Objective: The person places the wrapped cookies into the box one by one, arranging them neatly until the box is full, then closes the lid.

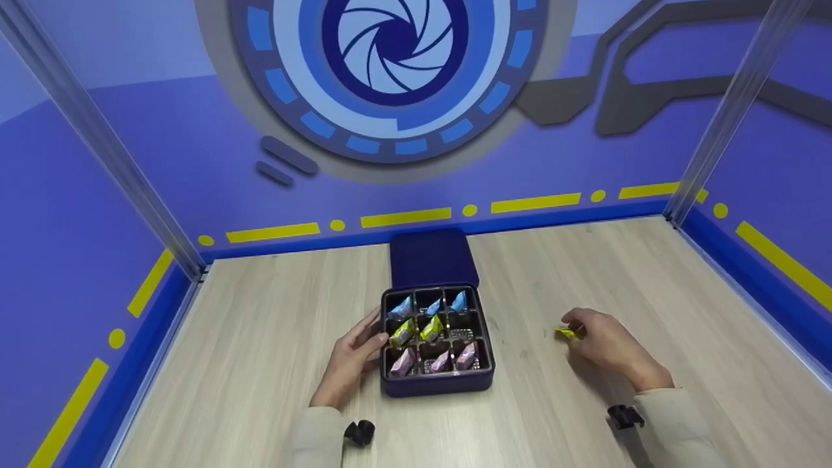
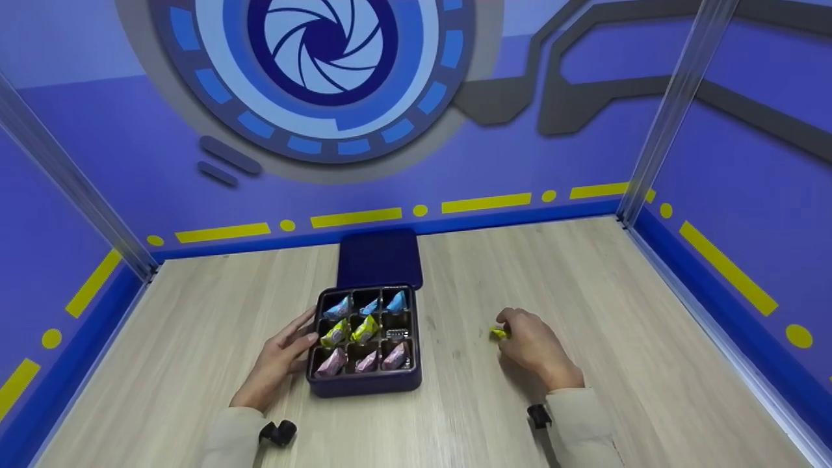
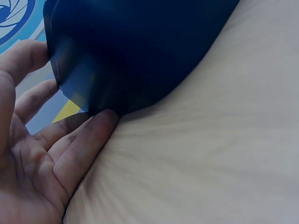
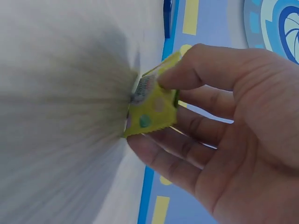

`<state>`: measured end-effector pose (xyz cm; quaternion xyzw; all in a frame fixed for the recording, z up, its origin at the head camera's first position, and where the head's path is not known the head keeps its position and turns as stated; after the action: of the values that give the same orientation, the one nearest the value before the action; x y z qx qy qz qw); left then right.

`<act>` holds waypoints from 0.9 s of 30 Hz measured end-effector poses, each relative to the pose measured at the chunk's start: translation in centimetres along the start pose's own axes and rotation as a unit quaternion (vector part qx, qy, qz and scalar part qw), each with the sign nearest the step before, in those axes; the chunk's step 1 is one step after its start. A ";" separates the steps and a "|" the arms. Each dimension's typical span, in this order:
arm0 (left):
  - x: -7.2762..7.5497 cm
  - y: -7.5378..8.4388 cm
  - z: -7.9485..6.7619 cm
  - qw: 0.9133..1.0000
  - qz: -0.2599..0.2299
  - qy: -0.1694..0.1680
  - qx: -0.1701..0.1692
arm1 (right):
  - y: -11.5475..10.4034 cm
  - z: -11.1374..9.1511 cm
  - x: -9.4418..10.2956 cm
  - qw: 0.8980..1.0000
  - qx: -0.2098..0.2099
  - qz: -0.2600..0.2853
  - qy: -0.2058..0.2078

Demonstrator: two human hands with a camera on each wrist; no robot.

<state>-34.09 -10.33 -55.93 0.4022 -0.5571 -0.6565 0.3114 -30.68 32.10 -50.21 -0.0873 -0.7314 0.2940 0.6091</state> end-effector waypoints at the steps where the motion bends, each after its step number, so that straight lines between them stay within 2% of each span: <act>1: 0.0 0.0 0.0 1.000 -0.001 0.001 0.000 | 0.0 0.0 0.1 1.000 0.005 0.000 0.004; 10: 0.1 -0.2 -0.1 1.000 0.011 -0.006 0.008 | 0.4 -0.1 0.6 0.999 0.025 -0.001 0.035; 20: 0.1 -0.1 -0.1 1.000 0.013 -0.005 0.008 | 1.0 0.2 0.6 0.998 0.019 0.034 0.042; 27: 0.1 -0.2 -0.1 1.000 0.006 -0.002 0.013 | 0.8 0.3 0.5 0.998 0.028 0.035 0.050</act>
<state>-34.08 -10.43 -56.11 0.4016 -0.5686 -0.6483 0.3085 -31.32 32.94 -50.24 -0.1106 -0.6881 0.3309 0.6363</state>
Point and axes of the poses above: each hand's wrist, its own z-axis towards the middle knuckle, its own x-axis out of the back of the hand, y = z × x, the point moved 8 cm from there along z, towards the middle knuckle, and after that the axes turned 14 degrees about -y, right-handed, at the moved point
